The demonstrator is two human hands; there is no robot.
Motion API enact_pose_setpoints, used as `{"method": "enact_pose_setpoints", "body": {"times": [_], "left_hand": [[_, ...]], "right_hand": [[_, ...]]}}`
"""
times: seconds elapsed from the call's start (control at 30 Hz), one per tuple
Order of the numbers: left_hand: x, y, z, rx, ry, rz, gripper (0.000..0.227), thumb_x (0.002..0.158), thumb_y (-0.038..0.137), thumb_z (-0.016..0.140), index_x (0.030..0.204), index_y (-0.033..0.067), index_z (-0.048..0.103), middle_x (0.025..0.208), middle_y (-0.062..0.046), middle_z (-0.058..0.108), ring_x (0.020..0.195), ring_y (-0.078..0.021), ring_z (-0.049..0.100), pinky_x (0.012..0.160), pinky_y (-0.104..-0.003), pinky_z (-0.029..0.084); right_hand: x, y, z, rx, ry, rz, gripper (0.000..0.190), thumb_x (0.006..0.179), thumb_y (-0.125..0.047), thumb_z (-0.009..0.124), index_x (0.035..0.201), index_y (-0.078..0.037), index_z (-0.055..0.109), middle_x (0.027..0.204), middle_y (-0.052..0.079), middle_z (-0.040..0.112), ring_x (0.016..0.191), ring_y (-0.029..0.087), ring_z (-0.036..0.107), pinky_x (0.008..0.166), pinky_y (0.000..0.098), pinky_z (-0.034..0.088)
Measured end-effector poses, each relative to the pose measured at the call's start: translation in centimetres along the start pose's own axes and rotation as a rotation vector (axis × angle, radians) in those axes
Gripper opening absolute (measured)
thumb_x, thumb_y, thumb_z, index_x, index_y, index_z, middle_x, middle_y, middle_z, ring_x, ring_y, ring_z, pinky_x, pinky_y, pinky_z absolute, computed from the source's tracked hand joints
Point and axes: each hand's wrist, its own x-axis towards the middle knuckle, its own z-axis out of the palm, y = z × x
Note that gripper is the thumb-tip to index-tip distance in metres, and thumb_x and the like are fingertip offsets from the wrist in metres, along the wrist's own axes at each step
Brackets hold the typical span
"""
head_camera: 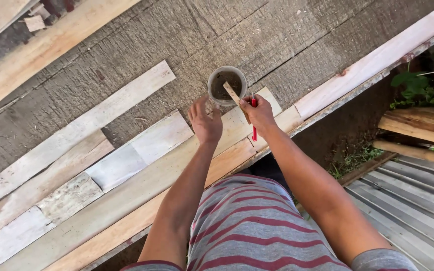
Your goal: Cutting and fitting thin wood strips onto a wooden frame to cover its surface.
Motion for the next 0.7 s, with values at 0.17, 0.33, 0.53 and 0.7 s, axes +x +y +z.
{"method": "enact_pose_setpoints", "body": {"times": [0.17, 0.33, 0.53, 0.7], "left_hand": [[3.8, 6.9, -3.9, 0.307, -0.407, 0.136, 0.068, 0.093, 0.029, 0.074, 0.154, 0.0257, 0.046, 0.160, -0.002, 0.038, 0.152, -0.0329, 0.020, 0.124, -0.052, 0.020], [4.0, 7.2, -3.0, 0.476, -0.693, 0.123, 0.078, 0.095, 0.043, 0.070, 0.163, 0.0317, 0.034, 0.175, 0.004, 0.011, 0.160, -0.0355, -0.006, 0.125, -0.064, 0.000], [4.0, 7.5, -2.8, 0.496, -0.711, 0.152, 0.077, 0.093, 0.045, 0.070, 0.162, 0.0289, 0.038, 0.175, 0.001, 0.012, 0.160, -0.0358, -0.005, 0.123, -0.067, -0.004], [4.5, 8.0, -2.9, 0.555, -0.772, 0.135, 0.079, 0.095, 0.049, 0.068, 0.163, 0.0303, 0.032, 0.175, -0.006, 0.002, 0.157, -0.0396, -0.014, 0.122, -0.069, -0.004]], "right_hand": [[1.8, -0.4, 0.6, -0.126, 0.061, 0.031, 0.021, 0.084, -0.024, 0.086, 0.090, -0.012, 0.069, 0.064, 0.006, 0.064, 0.048, 0.016, 0.060, 0.042, 0.0257, 0.048], [1.2, -1.4, -0.1, -0.340, 0.065, 0.058, 0.029, 0.077, -0.039, 0.088, 0.089, -0.020, 0.069, 0.072, 0.001, 0.066, 0.067, 0.017, 0.068, 0.061, 0.0302, 0.055], [0.8, -2.8, -0.5, -0.379, 0.055, 0.043, 0.033, 0.078, -0.044, 0.085, 0.090, -0.019, 0.066, 0.076, 0.001, 0.067, 0.077, 0.019, 0.069, 0.074, 0.0335, 0.056], [1.4, -2.9, 0.0, -0.386, 0.050, 0.075, 0.041, 0.074, -0.050, 0.088, 0.090, -0.019, 0.065, 0.078, 0.002, 0.067, 0.081, 0.021, 0.070, 0.076, 0.0356, 0.056]]}}
